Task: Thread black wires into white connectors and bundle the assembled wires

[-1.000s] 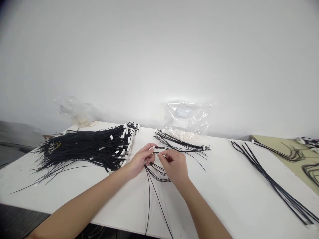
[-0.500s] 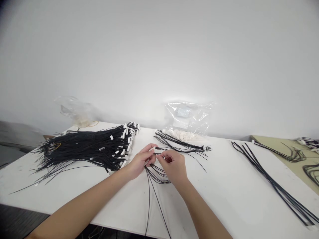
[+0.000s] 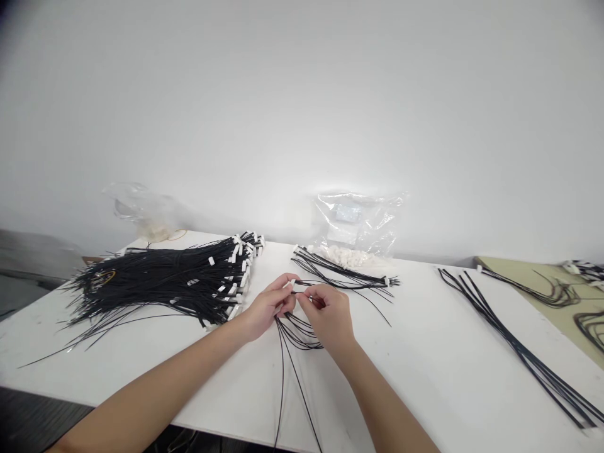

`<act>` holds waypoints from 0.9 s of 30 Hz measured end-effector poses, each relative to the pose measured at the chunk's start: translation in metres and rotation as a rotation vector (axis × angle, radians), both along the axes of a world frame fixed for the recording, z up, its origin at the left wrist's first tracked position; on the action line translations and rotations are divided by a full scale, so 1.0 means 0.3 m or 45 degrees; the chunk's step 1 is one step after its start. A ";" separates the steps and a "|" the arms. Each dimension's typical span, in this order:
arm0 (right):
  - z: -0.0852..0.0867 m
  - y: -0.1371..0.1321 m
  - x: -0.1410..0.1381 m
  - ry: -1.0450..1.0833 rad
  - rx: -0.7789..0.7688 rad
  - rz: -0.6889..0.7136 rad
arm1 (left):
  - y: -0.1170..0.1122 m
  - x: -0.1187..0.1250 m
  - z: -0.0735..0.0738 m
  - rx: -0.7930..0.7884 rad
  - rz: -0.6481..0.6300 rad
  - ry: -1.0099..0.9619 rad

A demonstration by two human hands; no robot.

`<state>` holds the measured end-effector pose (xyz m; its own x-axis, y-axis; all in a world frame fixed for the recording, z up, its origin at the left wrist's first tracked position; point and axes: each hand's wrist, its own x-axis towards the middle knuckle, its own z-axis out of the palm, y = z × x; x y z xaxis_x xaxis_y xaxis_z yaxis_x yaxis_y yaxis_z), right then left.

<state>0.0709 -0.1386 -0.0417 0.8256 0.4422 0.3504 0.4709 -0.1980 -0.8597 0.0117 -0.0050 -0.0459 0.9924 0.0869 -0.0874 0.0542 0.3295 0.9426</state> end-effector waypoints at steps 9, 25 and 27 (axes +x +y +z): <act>-0.003 0.000 0.003 -0.073 -0.005 0.012 | 0.000 0.003 -0.010 -0.015 0.000 -0.013; -0.012 -0.005 0.007 -0.377 -0.060 0.014 | 0.012 0.007 0.000 -0.142 0.058 0.029; -0.013 -0.005 0.008 -0.473 -0.080 -0.027 | 0.020 0.011 0.005 -0.232 0.086 0.010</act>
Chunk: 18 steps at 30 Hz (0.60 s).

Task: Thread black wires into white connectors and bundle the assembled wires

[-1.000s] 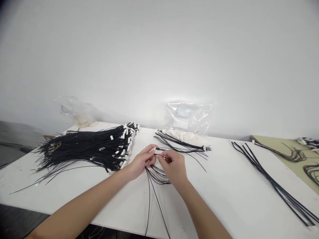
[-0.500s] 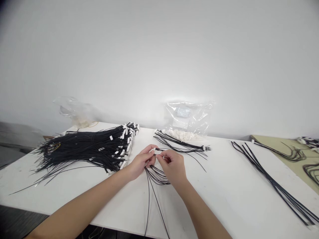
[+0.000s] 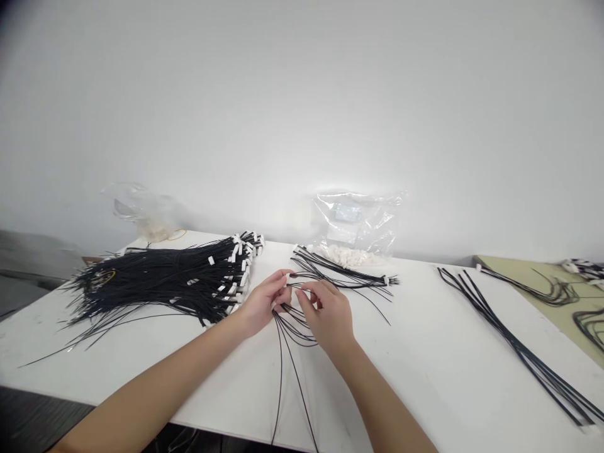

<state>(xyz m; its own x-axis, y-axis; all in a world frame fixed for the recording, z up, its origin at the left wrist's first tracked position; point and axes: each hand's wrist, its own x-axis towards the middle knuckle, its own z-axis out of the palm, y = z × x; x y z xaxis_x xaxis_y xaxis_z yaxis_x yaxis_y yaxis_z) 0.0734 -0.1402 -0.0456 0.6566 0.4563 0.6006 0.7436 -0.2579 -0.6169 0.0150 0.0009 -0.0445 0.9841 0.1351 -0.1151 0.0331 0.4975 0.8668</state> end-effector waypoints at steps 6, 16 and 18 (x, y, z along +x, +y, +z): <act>0.010 -0.008 0.005 -0.510 0.038 -0.161 | 0.037 0.018 0.012 -0.329 0.183 -0.042; 0.005 -0.027 -0.003 -0.899 -0.418 0.331 | 0.056 0.026 0.022 -0.544 0.386 -0.021; -0.008 -0.016 -0.007 -0.889 -0.431 0.340 | 0.054 0.026 0.021 -0.533 0.387 -0.014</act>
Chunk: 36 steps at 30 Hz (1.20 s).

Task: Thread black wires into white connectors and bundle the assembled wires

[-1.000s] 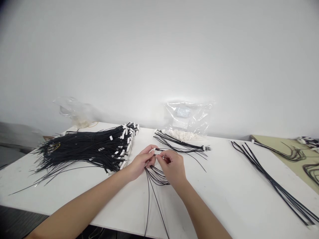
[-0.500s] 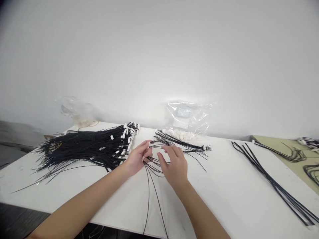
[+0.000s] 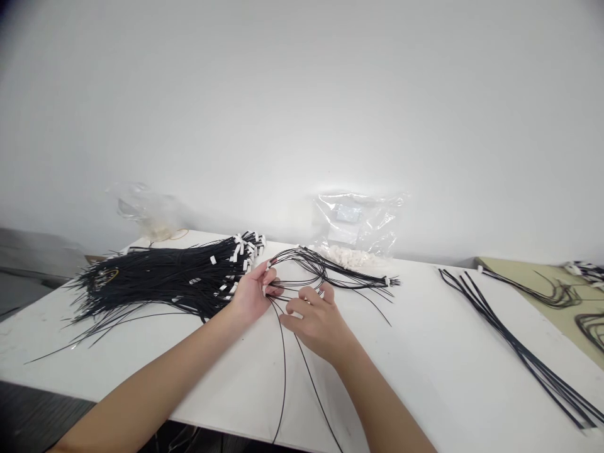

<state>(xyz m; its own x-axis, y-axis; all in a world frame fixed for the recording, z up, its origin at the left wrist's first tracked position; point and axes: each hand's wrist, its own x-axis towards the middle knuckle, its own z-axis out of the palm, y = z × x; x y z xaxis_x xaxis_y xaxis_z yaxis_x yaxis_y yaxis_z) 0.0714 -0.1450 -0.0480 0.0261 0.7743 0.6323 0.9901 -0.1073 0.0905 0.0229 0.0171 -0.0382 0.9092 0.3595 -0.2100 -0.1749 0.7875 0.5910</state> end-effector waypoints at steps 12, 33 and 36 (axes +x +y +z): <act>0.037 -0.004 0.028 1.127 0.467 0.038 | 0.007 0.010 -0.025 0.132 -0.008 0.005; 0.098 -0.076 0.131 2.264 1.248 0.064 | -0.010 -0.007 -0.032 0.406 -0.097 -0.054; 0.091 -0.052 0.088 2.125 0.825 -0.124 | -0.012 -0.005 -0.033 0.435 -0.120 -0.052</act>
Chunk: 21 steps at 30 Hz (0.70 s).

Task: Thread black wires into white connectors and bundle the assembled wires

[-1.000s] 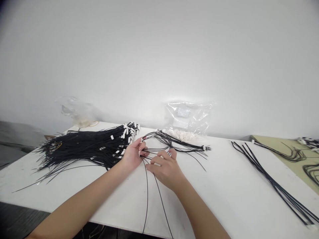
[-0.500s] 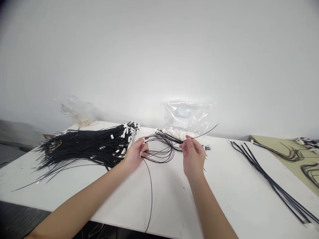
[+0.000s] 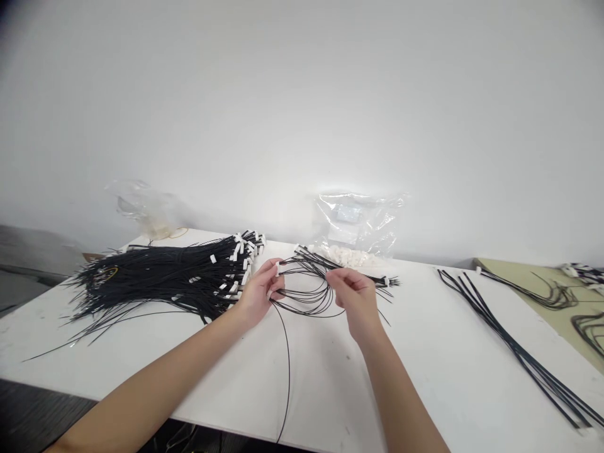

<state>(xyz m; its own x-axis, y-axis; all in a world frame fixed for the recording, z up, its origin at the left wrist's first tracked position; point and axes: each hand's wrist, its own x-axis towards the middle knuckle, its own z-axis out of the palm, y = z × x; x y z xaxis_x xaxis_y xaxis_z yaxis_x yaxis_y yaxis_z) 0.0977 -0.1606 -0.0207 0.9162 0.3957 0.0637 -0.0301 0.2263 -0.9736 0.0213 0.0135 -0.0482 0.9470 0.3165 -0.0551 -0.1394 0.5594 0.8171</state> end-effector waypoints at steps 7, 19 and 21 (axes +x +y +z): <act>0.007 0.034 -0.057 -0.214 -0.396 0.059 | -0.005 -0.005 0.001 0.102 -0.025 0.002; -0.014 0.042 -0.053 -0.198 -0.439 0.090 | -0.016 -0.012 0.001 0.266 -0.018 -0.007; -0.015 0.042 -0.053 -0.200 -0.440 0.088 | -0.016 -0.012 0.001 0.271 -0.020 -0.003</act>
